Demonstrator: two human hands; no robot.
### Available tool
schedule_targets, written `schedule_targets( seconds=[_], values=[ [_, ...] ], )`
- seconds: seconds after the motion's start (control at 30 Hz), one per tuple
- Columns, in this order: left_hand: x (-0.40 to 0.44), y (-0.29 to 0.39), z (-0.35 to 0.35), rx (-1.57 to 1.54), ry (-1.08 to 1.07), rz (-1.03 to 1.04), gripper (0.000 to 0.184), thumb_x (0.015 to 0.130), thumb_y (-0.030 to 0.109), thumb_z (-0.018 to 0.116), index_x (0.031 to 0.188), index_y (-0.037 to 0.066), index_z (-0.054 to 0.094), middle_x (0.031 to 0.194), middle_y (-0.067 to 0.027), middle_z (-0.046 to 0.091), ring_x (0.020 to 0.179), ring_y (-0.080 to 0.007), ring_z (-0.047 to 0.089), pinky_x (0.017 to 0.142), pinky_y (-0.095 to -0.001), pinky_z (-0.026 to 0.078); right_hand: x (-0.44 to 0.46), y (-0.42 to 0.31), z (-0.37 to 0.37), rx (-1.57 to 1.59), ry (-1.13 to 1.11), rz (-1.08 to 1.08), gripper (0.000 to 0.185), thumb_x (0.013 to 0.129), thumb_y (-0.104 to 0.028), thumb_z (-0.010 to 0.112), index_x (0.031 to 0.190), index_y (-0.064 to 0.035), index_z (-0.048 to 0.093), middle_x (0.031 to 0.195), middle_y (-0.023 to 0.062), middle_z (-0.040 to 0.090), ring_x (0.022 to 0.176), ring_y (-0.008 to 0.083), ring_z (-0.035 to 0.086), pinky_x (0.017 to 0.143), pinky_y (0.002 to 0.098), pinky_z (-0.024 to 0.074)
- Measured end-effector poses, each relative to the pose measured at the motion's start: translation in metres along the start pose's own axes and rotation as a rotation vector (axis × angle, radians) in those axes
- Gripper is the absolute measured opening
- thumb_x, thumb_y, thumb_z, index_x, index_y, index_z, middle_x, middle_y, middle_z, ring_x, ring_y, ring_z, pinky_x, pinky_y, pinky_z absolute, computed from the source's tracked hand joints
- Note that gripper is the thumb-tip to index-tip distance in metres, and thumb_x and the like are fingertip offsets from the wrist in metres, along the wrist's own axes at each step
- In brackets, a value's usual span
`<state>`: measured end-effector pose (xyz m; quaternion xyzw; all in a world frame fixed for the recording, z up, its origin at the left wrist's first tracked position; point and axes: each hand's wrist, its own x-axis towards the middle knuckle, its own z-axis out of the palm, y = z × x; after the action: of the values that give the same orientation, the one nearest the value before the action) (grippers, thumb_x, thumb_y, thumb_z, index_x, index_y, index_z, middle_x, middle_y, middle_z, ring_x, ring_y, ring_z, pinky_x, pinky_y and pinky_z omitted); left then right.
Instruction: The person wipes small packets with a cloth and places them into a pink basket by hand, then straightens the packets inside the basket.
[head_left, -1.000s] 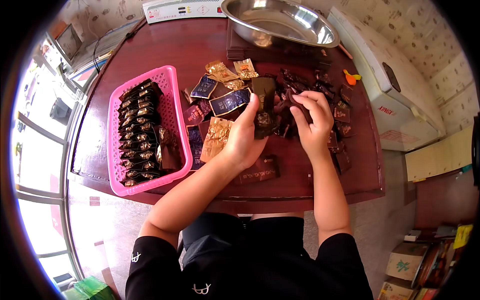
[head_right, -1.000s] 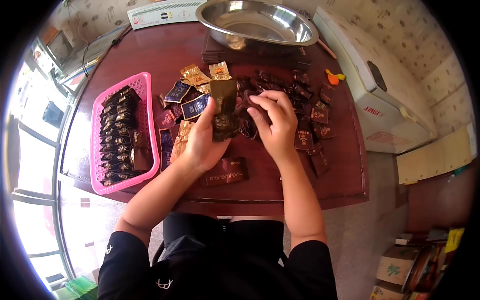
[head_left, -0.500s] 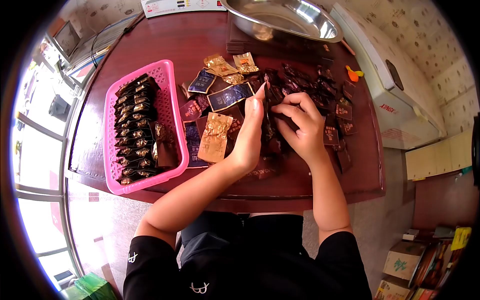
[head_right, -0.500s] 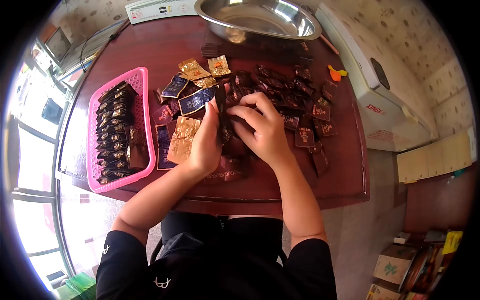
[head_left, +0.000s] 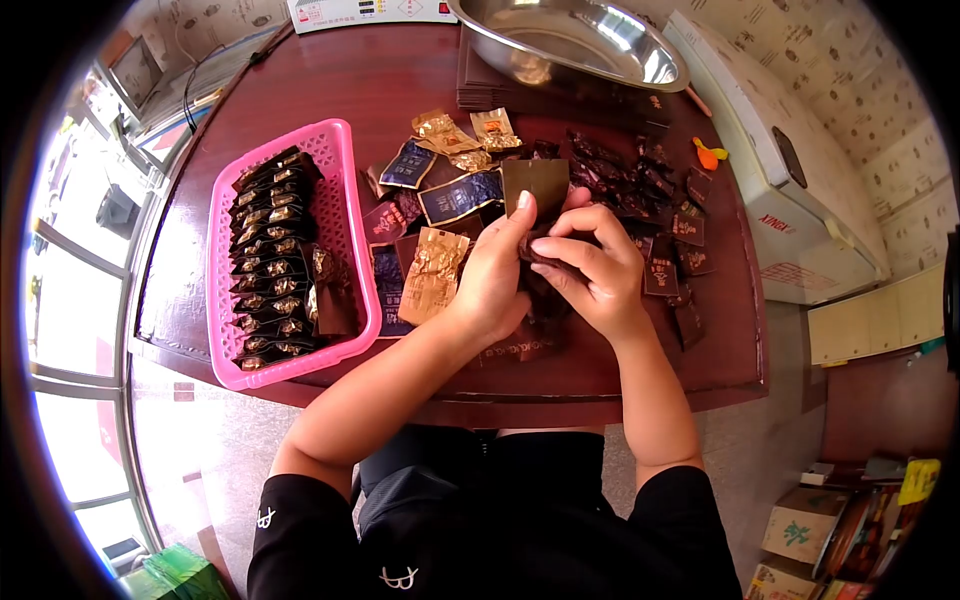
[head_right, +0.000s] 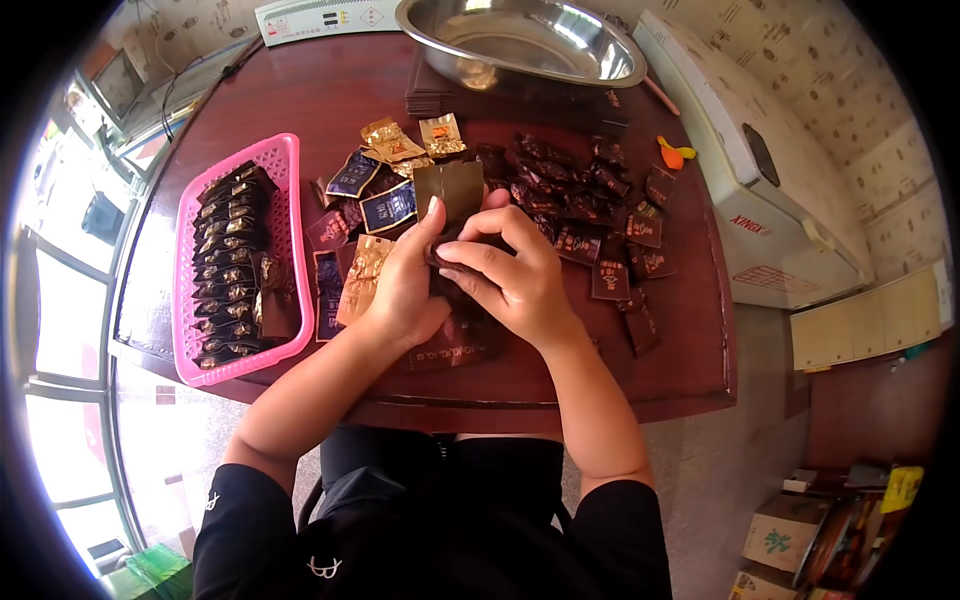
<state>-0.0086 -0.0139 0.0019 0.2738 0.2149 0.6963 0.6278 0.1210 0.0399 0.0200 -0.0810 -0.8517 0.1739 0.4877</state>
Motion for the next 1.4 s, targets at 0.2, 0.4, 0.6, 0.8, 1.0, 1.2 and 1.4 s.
schedule_targets(
  seconds=[0.2,0.4,0.6,0.8,1.0,1.2,1.4],
  values=[
    [0.001,0.012,0.010,-0.102,0.062,0.039,0.047,0.106,0.036,0.039,0.128,-0.002,0.056,0.124,-0.0113,0.062,0.114,-0.0180,0.058,0.100,-0.0337,0.045,-0.001,0.029,-0.019,-0.155,0.040,0.282,0.019,0.077,0.000,0.075,0.095,-0.0037,0.068,0.095,0.0079,0.059,0.090,0.0244,0.060,0.077,0.0343,0.0501],
    [0.005,0.003,-0.006,-0.076,0.073,0.043,0.050,0.104,0.042,0.042,0.125,0.000,0.058,0.114,-0.0071,0.066,0.098,-0.0165,0.064,0.086,-0.0323,0.052,-0.008,0.017,-0.001,0.358,0.049,0.457,0.015,0.090,-0.006,0.068,0.101,-0.0015,0.059,0.099,0.0045,0.060,0.096,0.0144,0.056,0.088,0.0274,0.0437],
    [0.001,0.008,0.000,-0.215,0.139,0.029,0.045,0.103,0.042,0.046,0.123,0.004,0.059,0.115,-0.0064,0.066,0.100,-0.0174,0.063,0.088,-0.0348,0.052,-0.007,0.021,-0.008,0.485,-0.048,0.392,0.017,0.087,-0.003,0.070,0.097,-0.0016,0.056,0.098,0.0049,0.058,0.094,0.0145,0.055,0.087,0.0268,0.0426],
    [0.003,0.016,-0.001,-0.220,0.171,0.109,0.038,0.102,0.040,0.049,0.119,0.007,0.059,0.108,-0.0035,0.066,0.093,-0.0143,0.063,0.082,-0.0331,0.053,-0.002,0.015,-0.021,0.504,-0.325,0.381,0.020,0.083,-0.007,0.074,0.094,-0.0003,0.059,0.095,0.0038,0.060,0.090,0.0139,0.056,0.084,0.0268,0.0439],
    [-0.042,0.066,0.027,-0.066,0.252,0.288,0.023,0.096,0.017,0.053,0.115,0.004,0.058,0.099,-0.0057,0.066,0.084,-0.0141,0.066,0.075,-0.0301,0.056,-0.003,0.015,-0.022,0.543,-0.163,0.587,0.018,0.087,-0.012,0.073,0.096,-0.0007,0.062,0.090,-0.0003,0.060,0.090,0.0091,0.054,0.085,0.0247,0.0433],
    [-0.095,0.150,-0.007,0.934,0.494,0.359,0.017,0.092,0.010,0.060,0.100,-0.005,0.063,0.084,-0.0058,0.066,0.071,-0.0139,0.062,0.067,-0.0284,0.051,-0.001,0.008,-0.009,0.363,-0.226,0.560,0.020,0.087,-0.015,0.073,0.093,0.0006,0.062,0.090,0.0017,0.060,0.089,0.0113,0.056,0.086,0.0260,0.0435],
    [-0.102,0.160,-0.052,2.018,0.482,0.199,0.031,0.077,0.015,0.072,0.101,-0.004,0.063,0.080,-0.0205,0.060,0.078,-0.0367,0.063,0.070,-0.0433,0.049,-0.001,0.001,-0.003,0.399,-0.299,0.516,0.018,0.084,-0.011,0.075,0.092,0.0014,0.065,0.091,0.0045,0.062,0.089,0.0155,0.059,0.085,0.0280,0.0448]
  ],
)
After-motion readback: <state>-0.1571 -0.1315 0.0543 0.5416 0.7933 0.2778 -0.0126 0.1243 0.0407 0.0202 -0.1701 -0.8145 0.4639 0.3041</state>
